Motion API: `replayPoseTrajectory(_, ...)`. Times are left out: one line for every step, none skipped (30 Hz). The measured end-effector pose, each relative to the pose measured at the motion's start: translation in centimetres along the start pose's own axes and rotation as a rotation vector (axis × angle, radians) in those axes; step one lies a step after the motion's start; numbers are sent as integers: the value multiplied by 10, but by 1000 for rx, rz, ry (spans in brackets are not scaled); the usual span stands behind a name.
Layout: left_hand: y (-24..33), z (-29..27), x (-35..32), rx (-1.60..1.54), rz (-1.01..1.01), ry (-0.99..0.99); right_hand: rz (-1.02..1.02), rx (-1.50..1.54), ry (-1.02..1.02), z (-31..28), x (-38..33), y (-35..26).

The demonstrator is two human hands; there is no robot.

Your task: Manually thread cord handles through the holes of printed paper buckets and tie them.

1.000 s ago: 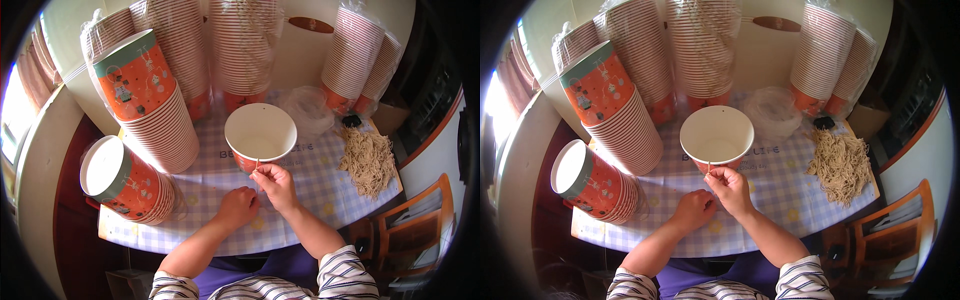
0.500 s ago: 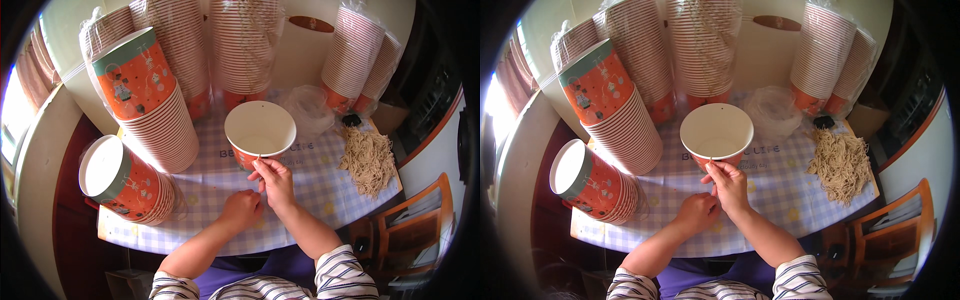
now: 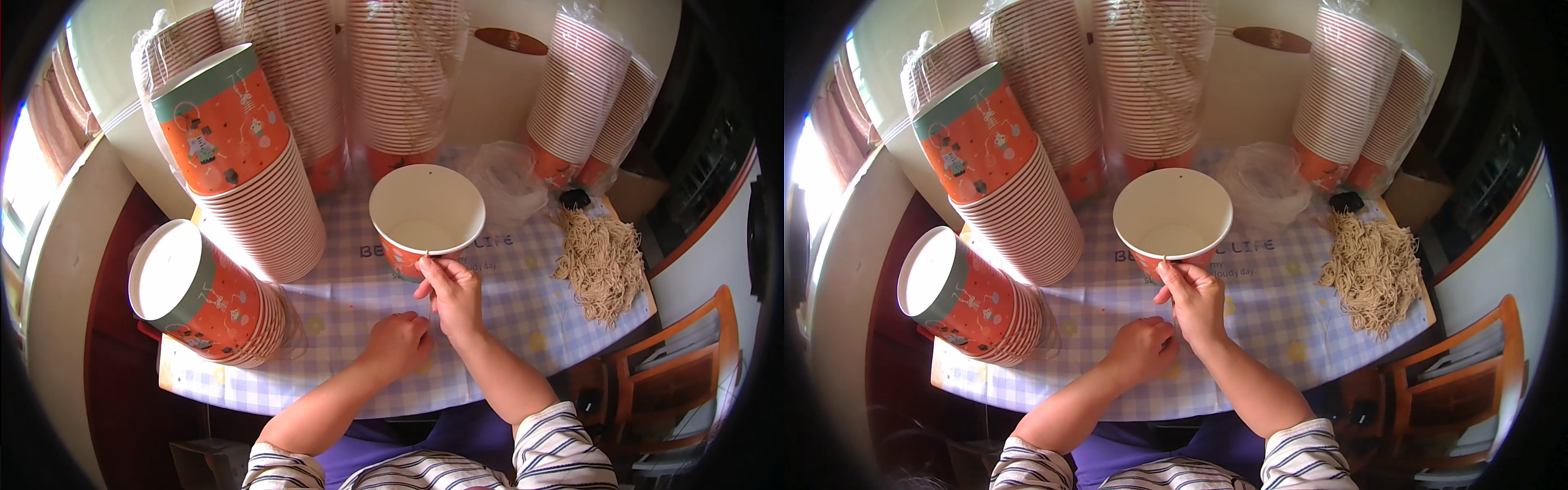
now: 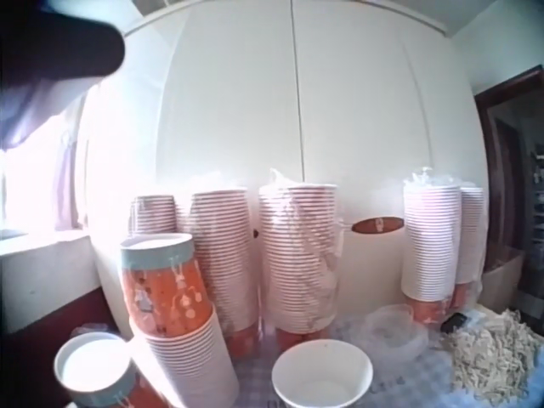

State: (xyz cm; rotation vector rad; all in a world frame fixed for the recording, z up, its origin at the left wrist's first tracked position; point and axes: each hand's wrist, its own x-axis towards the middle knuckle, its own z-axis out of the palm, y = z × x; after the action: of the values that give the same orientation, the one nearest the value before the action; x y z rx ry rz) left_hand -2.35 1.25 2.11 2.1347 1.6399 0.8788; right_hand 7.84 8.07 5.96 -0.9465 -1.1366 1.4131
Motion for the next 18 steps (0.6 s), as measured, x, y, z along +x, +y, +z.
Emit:
replayPoseTrajectory(0,-2,0,2,0,-1,6,10,-20,-1,0,-1)
replayPoseTrajectory(1,-6,0,73,25,3,5,13,-21,-2,0,0)
replayPoseTrajectory(2,-12,1,145,51,8,-13,27,-48,-4,1,3)
replayPoseTrajectory(2,-20,4,146,57,7,-33,39,-69,-8,2,5)
replayPoseTrajectory(1,-30,10,155,106,224,-38,41,-65,-11,3,6)
replayPoseTrajectory(-1,-43,14,167,151,442,-34,56,-82,-13,2,8)
replayPoseTrajectory(-3,-54,17,181,161,526,-32,68,-94,-15,2,8)
replayPoseTrajectory(-3,-65,22,195,171,609,-36,71,-89,-16,2,7)
replayPoseTrajectory(0,-70,28,207,185,631,-27,44,-90,-18,3,6)
replayPoseTrajectory(5,-75,33,212,186,629,-18,23,-103,-18,2,5)
replayPoseTrajectory(9,-77,40,249,251,608,-18,27,-102,-19,2,9)
replayPoseTrajectory(14,-81,47,290,317,588,-36,46,-109,-19,3,13)
replayPoseTrajectory(18,-83,53,271,358,517,-54,64,-114,-19,3,14)
replayPoseTrajectory(18,-81,59,248,378,461,-8,101,-102,-20,2,13)
replayPoseTrajectory(16,-77,65,227,398,403,-11,108,-101,-20,2,15)
replayPoseTrajectory(14,-76,68,242,414,376,-33,84,-87,-20,4,19)
replayPoseTrajectory(12,-75,70,246,419,372,-54,61,-72,-20,5,22)
replayPoseTrajectory(9,-72,70,203,412,363,-55,66,-63,-21,6,23)
